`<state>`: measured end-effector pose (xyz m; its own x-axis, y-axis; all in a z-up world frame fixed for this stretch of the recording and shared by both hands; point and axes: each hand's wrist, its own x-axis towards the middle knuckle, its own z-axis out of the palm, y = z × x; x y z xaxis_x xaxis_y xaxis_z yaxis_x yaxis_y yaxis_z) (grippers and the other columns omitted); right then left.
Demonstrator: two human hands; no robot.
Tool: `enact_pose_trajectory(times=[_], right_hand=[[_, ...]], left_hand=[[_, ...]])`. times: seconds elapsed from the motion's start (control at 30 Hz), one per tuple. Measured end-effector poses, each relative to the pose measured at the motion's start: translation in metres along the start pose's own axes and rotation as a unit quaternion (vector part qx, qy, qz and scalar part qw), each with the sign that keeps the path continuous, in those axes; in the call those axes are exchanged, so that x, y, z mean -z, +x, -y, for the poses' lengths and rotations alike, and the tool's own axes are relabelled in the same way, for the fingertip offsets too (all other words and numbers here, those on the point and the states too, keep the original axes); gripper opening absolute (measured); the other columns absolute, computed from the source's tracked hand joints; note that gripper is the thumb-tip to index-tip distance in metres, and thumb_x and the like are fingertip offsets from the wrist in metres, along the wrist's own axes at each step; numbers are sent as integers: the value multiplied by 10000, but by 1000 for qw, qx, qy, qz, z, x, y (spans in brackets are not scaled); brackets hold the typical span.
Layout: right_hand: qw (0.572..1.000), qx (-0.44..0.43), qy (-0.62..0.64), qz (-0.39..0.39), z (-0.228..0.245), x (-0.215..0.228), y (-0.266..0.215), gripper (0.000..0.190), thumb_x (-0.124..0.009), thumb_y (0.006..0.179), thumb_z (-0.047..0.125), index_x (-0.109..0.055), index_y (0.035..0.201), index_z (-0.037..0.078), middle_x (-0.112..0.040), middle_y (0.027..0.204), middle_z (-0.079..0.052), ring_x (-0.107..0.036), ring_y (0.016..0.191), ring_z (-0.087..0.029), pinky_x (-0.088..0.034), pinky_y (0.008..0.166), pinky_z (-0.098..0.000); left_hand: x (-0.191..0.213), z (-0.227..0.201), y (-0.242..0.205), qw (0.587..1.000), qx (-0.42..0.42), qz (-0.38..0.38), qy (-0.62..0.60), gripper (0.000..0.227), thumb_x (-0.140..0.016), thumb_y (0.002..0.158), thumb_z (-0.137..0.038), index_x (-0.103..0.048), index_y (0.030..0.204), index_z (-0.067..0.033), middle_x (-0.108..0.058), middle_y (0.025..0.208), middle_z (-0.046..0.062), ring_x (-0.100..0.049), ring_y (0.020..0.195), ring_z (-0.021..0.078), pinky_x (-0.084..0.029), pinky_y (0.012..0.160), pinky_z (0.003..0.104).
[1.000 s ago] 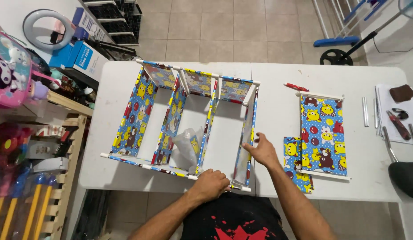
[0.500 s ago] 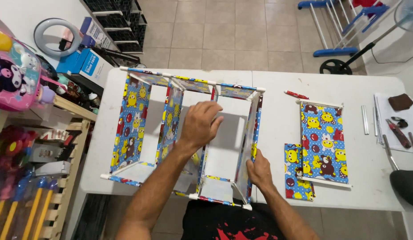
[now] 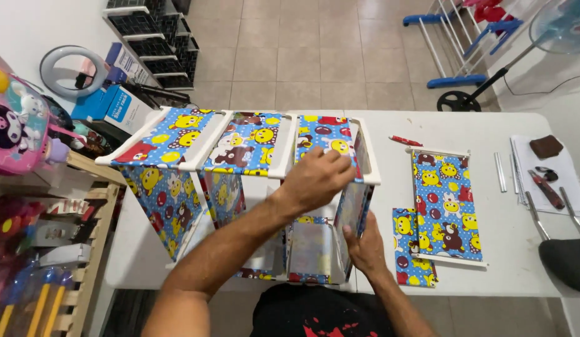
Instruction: Disassembling a multi-tier fabric and metal rod storage rack by pulling apart the components on a table.
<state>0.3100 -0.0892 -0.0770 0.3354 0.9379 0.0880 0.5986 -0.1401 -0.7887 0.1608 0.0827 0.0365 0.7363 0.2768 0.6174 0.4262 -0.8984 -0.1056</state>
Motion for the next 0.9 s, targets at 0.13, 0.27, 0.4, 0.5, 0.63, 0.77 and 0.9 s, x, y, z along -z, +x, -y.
enact_pose_trajectory(times=[0.13,0.27,0.4,0.5,0.63,0.77,0.9], right_hand=[[959,262,41,-103,39,41,27,717,-774,857,332,-448,1382,-33,-510,1369,-315,-529,1249,-537,-479,1029,-606],[914,403,-43,-13,91,82,33,383,-812,805,373,-692,1022,81,-733,1121,-98,-655,1200,-352,-426,1135,-565],[872,444,-150,140,125,112,25,342,-836,779,340,-660,924,86,-721,1002,-88,-684,965,-244,-389,1130,-580],[825,501,-189,180,131,114,12,315,-755,853,322,-562,746,96,-558,698,-52,-546,685,-236,-448,1076,-509],[810,510,-151,249,127,114,5,249,-652,924,258,-586,740,105,-588,706,-48,-568,710,-275,-439,1054,-530],[817,511,-137,228,127,109,4,224,-651,993,230,-596,836,79,-613,785,-66,-579,775,-282,-450,1051,-502],[826,514,-150,179,134,103,3,273,-704,974,233,-593,787,70,-565,719,-55,-556,717,-257,-482,1015,-475]], left_hand=[[40,-35,-11,997,-63,-12,-42,140,-549,959,-136,-680,993,-100,-660,974,100,-673,933,294,-501,738,413],[61,-60,-30,996,-75,-22,-47,153,-579,989,-203,-666,937,-88,-638,989,110,-634,880,291,-483,732,399],[104,-76,-33,991,-90,60,-83,149,-611,1000,-95,-648,857,-82,-668,863,90,-576,740,234,-418,662,373],[108,-92,-42,986,-120,57,-97,244,-598,1003,-110,-590,760,-126,-588,754,64,-532,688,230,-376,617,369],[108,-93,-50,971,-163,76,-154,298,-549,1068,-158,-625,788,-89,-559,757,79,-505,696,251,-378,619,392],[110,-82,-46,974,-171,76,-128,231,-588,1048,-107,-627,822,-83,-587,801,76,-535,723,233,-410,630,372],[110,-83,-48,985,-96,102,-101,169,-549,998,-144,-636,872,-72,-623,858,106,-567,758,264,-426,683,403]])
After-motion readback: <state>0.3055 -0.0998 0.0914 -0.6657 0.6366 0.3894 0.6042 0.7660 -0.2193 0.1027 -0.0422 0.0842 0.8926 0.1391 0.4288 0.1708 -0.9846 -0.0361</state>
